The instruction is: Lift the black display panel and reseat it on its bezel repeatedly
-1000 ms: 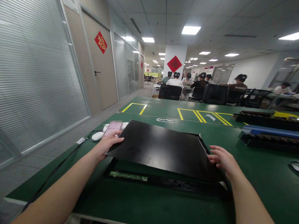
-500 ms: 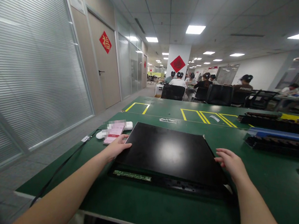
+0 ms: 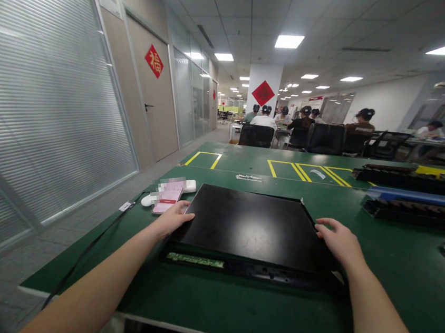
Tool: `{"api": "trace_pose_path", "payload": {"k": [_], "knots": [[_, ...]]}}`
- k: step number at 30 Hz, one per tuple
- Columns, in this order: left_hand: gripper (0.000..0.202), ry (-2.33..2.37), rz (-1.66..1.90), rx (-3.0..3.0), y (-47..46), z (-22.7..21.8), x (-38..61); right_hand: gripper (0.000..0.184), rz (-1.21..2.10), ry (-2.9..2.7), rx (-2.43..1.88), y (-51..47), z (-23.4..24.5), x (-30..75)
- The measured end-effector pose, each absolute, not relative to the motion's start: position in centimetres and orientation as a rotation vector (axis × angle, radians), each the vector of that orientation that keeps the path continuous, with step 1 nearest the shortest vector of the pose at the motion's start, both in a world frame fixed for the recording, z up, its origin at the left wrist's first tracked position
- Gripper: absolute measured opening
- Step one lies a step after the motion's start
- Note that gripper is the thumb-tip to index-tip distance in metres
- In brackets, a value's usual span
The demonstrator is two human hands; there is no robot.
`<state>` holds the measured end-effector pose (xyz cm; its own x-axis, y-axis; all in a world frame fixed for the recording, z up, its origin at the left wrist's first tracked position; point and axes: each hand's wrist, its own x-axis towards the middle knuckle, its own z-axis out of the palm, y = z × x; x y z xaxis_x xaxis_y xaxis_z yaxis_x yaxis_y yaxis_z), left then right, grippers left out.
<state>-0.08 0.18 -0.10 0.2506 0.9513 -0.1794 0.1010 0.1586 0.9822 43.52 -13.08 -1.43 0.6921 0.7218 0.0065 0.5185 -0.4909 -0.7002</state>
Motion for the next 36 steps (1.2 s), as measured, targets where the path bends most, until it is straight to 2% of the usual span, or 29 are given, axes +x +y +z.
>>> {"api": "trace_pose_path", "payload": {"k": [10,22,32,36], "knots": [[0.05,1.085,0.835,1.298,1.2,-1.3,-0.5,0.037,0.275,-0.998,-2.251,-13.2,-0.7,42.2],[0.041,1.12,0.835,1.294,1.5,-1.5,-0.3,0.033,0.162,-1.105,-2.322,-13.1,-1.1,42.3],[0.047,1.14,0.864,1.259,0.8,-0.9,0.0,0.032,0.141,-1.157,-2.347,-13.2,-0.9,41.8],[0.042,1.127,0.85,1.325,1.0,-1.3,-0.2,0.031,0.152,-1.152,-2.333,-13.2,-1.0,42.0]]}}
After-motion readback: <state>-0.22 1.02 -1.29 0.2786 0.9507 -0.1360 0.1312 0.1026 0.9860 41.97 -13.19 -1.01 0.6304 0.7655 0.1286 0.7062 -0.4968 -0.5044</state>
